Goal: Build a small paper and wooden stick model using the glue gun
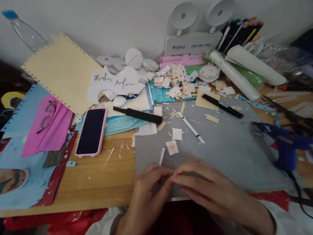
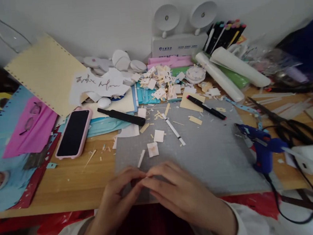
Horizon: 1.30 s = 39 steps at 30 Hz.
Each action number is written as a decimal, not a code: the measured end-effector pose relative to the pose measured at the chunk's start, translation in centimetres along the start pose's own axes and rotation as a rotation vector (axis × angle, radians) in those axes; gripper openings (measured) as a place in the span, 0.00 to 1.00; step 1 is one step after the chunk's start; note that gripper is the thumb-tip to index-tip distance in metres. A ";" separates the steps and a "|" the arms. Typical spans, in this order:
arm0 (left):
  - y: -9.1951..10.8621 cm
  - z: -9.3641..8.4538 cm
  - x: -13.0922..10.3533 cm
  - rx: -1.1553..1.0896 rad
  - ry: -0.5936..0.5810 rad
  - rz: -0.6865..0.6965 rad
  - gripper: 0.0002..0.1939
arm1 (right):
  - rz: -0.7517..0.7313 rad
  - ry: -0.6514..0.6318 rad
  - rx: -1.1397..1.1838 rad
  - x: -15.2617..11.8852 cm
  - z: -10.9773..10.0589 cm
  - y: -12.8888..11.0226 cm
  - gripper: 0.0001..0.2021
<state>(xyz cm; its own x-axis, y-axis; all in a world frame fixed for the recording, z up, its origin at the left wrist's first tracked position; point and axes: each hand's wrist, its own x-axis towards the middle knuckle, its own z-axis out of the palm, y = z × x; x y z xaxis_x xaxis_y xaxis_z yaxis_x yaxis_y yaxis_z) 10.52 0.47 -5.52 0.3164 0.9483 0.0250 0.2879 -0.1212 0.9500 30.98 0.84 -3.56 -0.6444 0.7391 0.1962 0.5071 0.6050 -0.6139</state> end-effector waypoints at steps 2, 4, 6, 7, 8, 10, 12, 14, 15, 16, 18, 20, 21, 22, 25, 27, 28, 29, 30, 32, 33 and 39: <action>0.5 0.7 0.7 0.008 -0.054 0.009 0.05 | 0.046 0.080 0.030 -0.9 0.7 0.5 0.19; 0.7 1.1 1.2 0.023 -0.088 0.005 0.06 | 0.079 0.167 0.046 -1.5 1.2 1.1 0.18; 0.5 1.0 1.6 0.049 -0.092 0.022 0.07 | 0.110 0.221 0.050 -1.8 1.6 1.7 0.16; 0.3 0.9 1.8 0.084 -0.078 0.044 0.08 | 0.134 0.235 0.045 -1.8 1.8 2.1 0.15; 0.0 0.6 2.1 0.146 -0.055 0.078 0.09 | 0.155 0.260 0.042 -1.8 2.0 2.4 0.13; -0.9 -0.1 2.4 0.341 -0.004 0.161 0.14 | 0.201 0.328 0.050 -1.7 2.5 3.1 0.11; -1.8 -0.8 2.8 0.550 0.006 0.217 0.19 | 0.259 0.414 0.066 -1.6 3.0 3.8 0.10; -2.6 -1.6 3.0 0.655 -0.016 0.237 0.17 | 0.332 0.502 0.098 -1.5 3.4 4.4 0.10; -2.9 -1.9 3.0 0.668 -0.023 0.242 0.16 | 0.367 0.545 0.123 -1.6 3.5 4.7 0.10; -3.2 -2.2 3.0 0.669 -0.019 0.245 0.15 | 0.399 0.585 0.154 -1.6 3.6 4.9 0.10; -3.4 -2.8 3.1 0.681 0.018 0.244 0.13 | 0.446 0.637 0.222 -1.7 3.8 5.2 0.09; -3.4 -3.4 3.4 0.710 0.083 0.237 0.13 | 0.462 0.653 0.275 -1.8 4.0 5.4 0.09; -3.3 -3.7 3.6 0.719 0.120 0.237 0.12 | 0.462 0.650 0.290 -1.9 4.0 5.5 0.09; -3.2 -3.9 3.9 0.719 0.151 0.240 0.11 | 0.457 0.647 0.297 -1.9 4.0 5.5 0.10; -3.1 -4.3 5.1 0.714 0.208 0.253 0.10 | 0.452 0.659 0.292 -1.9 4.1 5.5 0.10; -2.9 -4.4 5.9 0.782 0.247 0.264 0.10 | 0.457 0.676 0.286 -1.9 4.1 5.5 0.10; -2.8 -4.3 6.2 0.822 0.265 0.281 0.11 | 0.458 0.679 0.283 -1.9 4.0 5.5 0.10; -2.6 -4.1 6.5 0.851 0.267 0.305 0.11 | 0.454 0.679 0.282 -1.9 4.0 5.5 0.10; -2.4 -3.8 6.8 0.859 0.245 0.327 0.11 | 0.448 0.681 0.279 -1.8 4.0 5.5 0.10; -2.0 -3.1 7.2 0.827 0.122 0.366 0.12 | 0.437 0.682 0.276 -1.8 4.0 5.5 0.09; -1.8 -2.7 7.4 0.809 0.041 0.374 0.13 | 0.437 0.681 0.277 -1.7 4.0 5.5 0.09; -2.0 -0.4 8.1 0.815 -0.219 0.351 0.23 | 0.455 0.690 0.284 -1.7 4.1 5.5 0.09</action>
<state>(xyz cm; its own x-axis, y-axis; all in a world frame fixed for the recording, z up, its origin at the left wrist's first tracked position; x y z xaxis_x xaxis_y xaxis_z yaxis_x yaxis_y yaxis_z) 12.16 8.55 -7.12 0.6470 0.7510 0.1320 0.6655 -0.6407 0.3829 32.54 1.69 -10.37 0.1230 0.9609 0.2481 0.4099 0.1784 -0.8945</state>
